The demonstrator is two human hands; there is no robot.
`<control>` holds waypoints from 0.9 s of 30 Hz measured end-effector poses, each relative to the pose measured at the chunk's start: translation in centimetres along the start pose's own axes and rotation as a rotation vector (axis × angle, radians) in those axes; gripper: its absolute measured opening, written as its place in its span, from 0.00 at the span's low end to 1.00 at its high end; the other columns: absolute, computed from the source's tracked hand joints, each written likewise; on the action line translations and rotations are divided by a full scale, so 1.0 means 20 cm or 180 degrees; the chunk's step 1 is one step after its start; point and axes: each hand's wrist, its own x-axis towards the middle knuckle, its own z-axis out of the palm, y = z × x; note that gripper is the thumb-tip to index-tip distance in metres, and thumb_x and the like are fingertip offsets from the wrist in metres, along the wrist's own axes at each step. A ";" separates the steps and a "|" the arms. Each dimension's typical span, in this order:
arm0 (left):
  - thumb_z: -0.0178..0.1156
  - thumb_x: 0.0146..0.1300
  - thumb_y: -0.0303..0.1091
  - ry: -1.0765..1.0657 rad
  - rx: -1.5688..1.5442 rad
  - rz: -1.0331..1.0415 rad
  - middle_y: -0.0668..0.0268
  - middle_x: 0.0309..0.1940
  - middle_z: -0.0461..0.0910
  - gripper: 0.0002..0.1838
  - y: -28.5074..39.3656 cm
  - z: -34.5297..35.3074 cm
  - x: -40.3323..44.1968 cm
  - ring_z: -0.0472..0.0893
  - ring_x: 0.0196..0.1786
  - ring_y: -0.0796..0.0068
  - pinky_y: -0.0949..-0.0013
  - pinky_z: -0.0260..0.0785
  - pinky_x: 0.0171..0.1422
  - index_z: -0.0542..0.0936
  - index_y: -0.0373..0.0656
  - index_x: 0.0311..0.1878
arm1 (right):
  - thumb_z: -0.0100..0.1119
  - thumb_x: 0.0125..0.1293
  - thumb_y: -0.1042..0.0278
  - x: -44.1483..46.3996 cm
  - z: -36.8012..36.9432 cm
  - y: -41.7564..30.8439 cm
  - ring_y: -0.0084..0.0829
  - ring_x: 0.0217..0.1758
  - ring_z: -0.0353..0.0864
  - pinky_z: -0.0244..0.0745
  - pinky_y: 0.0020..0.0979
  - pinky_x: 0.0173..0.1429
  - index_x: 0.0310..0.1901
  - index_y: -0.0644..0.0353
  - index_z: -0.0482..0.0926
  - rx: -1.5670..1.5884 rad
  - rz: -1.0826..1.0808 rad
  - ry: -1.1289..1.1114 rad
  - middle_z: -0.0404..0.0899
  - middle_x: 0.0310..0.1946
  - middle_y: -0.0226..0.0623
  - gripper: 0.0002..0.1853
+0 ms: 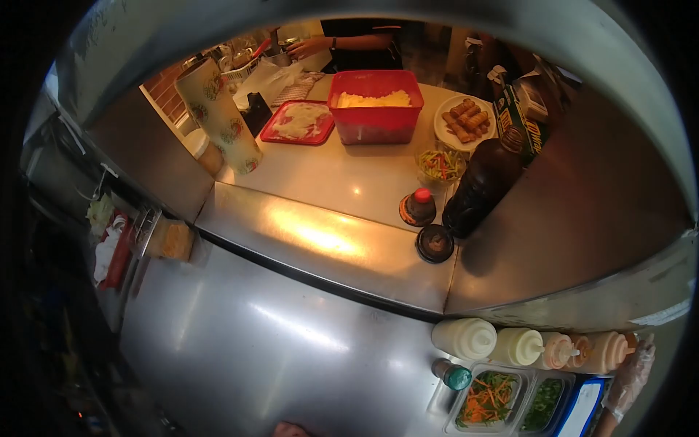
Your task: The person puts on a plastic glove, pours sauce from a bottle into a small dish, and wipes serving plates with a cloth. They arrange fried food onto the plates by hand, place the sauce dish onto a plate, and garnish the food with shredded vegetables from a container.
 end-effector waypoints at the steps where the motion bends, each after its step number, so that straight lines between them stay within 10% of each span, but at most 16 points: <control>1: 0.69 0.53 0.31 0.0059 -0.0022 -0.0037 0.70 0.27 0.80 0.13 -0.01 0.01 -0.01 0.76 0.33 0.66 0.60 0.63 0.42 0.87 0.48 0.44 | 0.49 0.72 0.75 0.00 0.02 0.01 0.45 0.76 0.62 0.58 0.39 0.77 0.74 0.59 0.59 -0.0004 -0.0039 0.0018 0.62 0.73 0.49 0.29; 12: 0.63 0.57 0.31 -0.0039 -0.0268 -0.0286 0.65 0.26 0.76 0.18 0.01 -0.01 0.03 0.74 0.31 0.61 0.57 0.62 0.41 0.83 0.45 0.52 | 0.41 0.80 0.58 -0.02 -0.03 -0.09 0.42 0.77 0.59 0.54 0.38 0.78 0.72 0.58 0.66 0.0871 0.0558 0.0040 0.61 0.74 0.50 0.24; 27: 0.67 0.52 0.33 0.0065 -0.0184 -0.0166 0.68 0.25 0.75 0.19 0.05 -0.01 0.07 0.74 0.30 0.63 0.57 0.61 0.39 0.85 0.46 0.50 | 0.45 0.79 0.63 -0.04 0.11 0.04 0.39 0.75 0.63 0.60 0.36 0.75 0.73 0.59 0.64 0.0823 -0.0014 0.0384 0.64 0.72 0.48 0.24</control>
